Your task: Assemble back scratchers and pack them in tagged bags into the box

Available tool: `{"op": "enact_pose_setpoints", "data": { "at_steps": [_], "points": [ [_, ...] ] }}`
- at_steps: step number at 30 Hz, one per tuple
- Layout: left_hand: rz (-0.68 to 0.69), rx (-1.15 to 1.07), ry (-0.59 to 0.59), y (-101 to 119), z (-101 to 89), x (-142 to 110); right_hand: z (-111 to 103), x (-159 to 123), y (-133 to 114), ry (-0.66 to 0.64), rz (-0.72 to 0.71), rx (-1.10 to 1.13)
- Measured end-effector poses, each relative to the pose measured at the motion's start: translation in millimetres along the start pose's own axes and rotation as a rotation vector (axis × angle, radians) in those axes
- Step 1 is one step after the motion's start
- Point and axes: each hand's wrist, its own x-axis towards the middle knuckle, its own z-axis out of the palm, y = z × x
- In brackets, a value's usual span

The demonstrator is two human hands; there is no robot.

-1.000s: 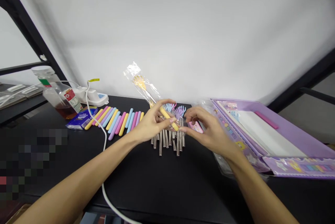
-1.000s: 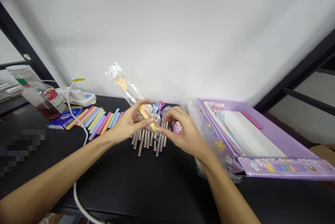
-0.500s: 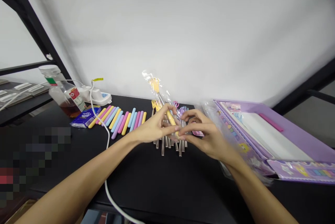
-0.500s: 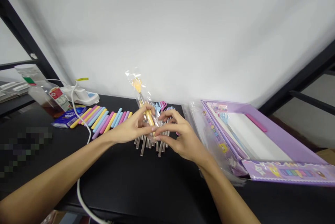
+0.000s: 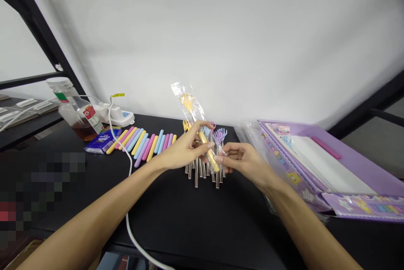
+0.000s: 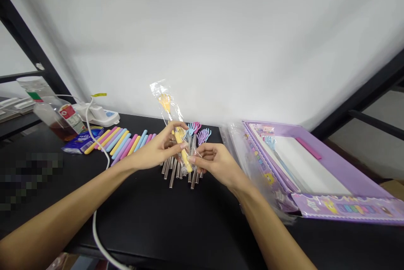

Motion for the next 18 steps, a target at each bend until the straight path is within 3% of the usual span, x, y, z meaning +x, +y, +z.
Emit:
{"op": "enact_pose_setpoints", "data": {
  "at_steps": [6,13,15,18],
  "points": [
    [0.044,-0.044,0.083,-1,6.6,2,1,0,0,-0.02,-0.032,-0.044],
    [0.161,-0.277,0.561,-10,-4.2,15,-5,-3,-4,-0.113,-0.024,-0.095],
    [0.131,-0.34,0.629,-11,-7.9,16,-5,-5,-5,-0.163,0.008,-0.082],
    [0.059,-0.421,0.621,-8,-9.1,13,-1,-6,-4,-0.199,0.038,-0.112]
  ]
}}
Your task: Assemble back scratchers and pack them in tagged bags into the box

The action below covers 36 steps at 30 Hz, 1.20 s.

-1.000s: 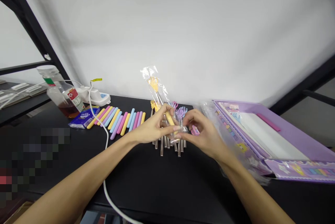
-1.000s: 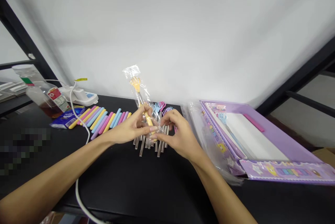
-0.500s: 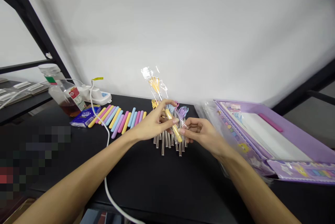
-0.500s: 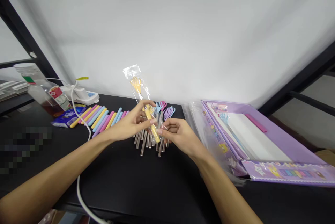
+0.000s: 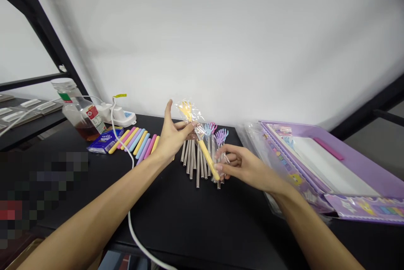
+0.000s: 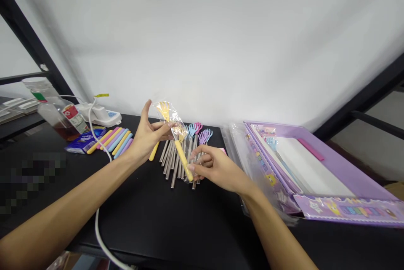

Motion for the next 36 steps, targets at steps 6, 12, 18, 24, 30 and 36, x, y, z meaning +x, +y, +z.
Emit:
{"op": "enact_pose_setpoints", "data": {
  "at_steps": [6,12,18,24,30,36],
  "points": [
    [-0.083,-0.017,-0.173,13,10.8,-5,2,1,2,-0.03,-0.077,-0.148],
    [-0.003,0.167,-0.41,25,39.5,-7,-7,1,4,0.269,-0.209,-0.121],
    [0.185,0.378,-0.57,34,58.1,-3,-3,-2,-2,0.387,-0.383,-0.088],
    [0.213,0.382,-0.616,42,61.1,-8,-4,-8,-8,0.409,-0.459,-0.219],
    [0.211,0.381,-0.639,43,52.9,-12,-4,-6,-2,0.375,-0.54,-0.329],
    [0.219,0.375,-0.675,44,52.8,-16,-2,-10,-5,0.386,-0.604,-0.359]
  ]
}}
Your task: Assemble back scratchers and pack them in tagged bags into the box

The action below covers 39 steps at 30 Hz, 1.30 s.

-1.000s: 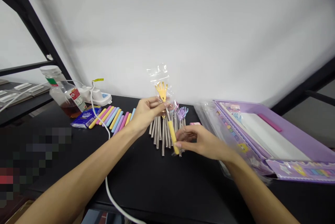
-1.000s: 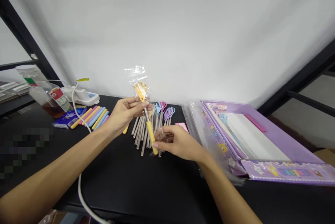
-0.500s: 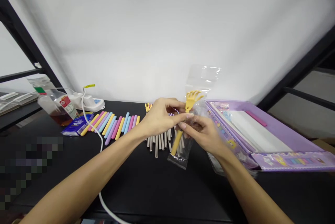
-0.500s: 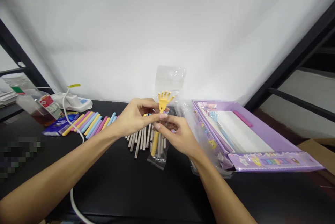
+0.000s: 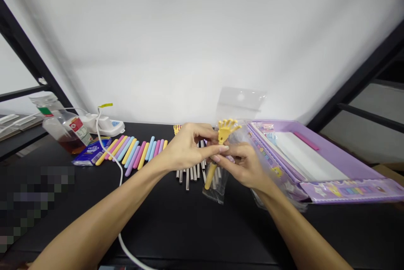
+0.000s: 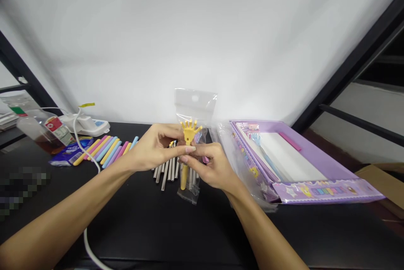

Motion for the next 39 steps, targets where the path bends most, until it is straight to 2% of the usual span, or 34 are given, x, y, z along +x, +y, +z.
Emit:
{"op": "enact_pose_setpoints", "data": {
  "at_steps": [5,11,19,29,35,39],
  "points": [
    [0.022,0.032,-0.004,2,0.5,-1,-1,0,-3,-0.005,-0.046,-0.001],
    [0.029,0.077,-0.012,1,3.2,-1,-4,0,0,-0.042,0.009,0.032],
    [0.043,0.077,0.006,0,7.2,-2,-4,-1,0,-0.064,0.004,0.035],
    [0.107,0.072,0.024,-4,3.2,-8,-1,0,-1,-0.089,-0.019,0.033],
    [0.107,0.096,0.045,-5,2.7,-11,0,-1,1,-0.121,-0.034,0.062],
    [0.086,0.08,0.066,-7,2.5,-11,3,0,3,-0.094,0.008,0.011]
  ]
}}
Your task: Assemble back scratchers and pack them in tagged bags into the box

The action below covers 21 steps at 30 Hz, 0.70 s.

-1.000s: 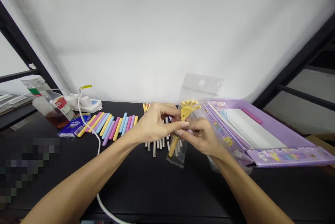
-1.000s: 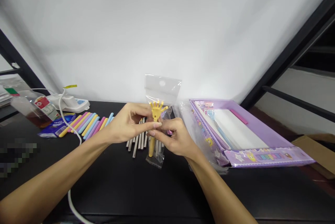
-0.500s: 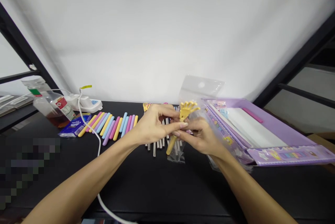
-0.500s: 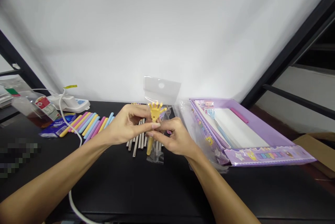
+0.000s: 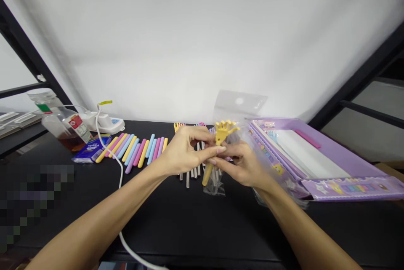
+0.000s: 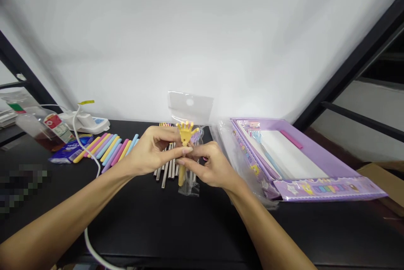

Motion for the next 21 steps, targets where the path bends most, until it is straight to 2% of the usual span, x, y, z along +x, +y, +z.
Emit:
{"op": "enact_pose_setpoints", "data": {
  "at_steps": [3,5,10,13,16,21],
  "points": [
    [-0.109,-0.083,0.024,-4,-1.0,2,2,1,2,0.001,0.068,-0.045],
    [-0.177,-0.188,0.096,-8,-4.6,4,1,2,2,-0.016,0.13,-0.004],
    [-0.186,-0.486,0.496,-21,-27.5,8,-10,1,1,-0.195,0.305,0.169],
    [-0.259,-0.58,0.64,-31,-38.8,6,-11,1,-2,-0.258,0.367,0.252],
    [-0.329,-0.601,0.661,-40,-39.1,2,-8,2,-1,-0.243,0.409,0.278],
    [-0.313,-0.571,0.597,-41,-29.4,0,-9,3,6,-0.213,0.513,0.328]
  ]
}}
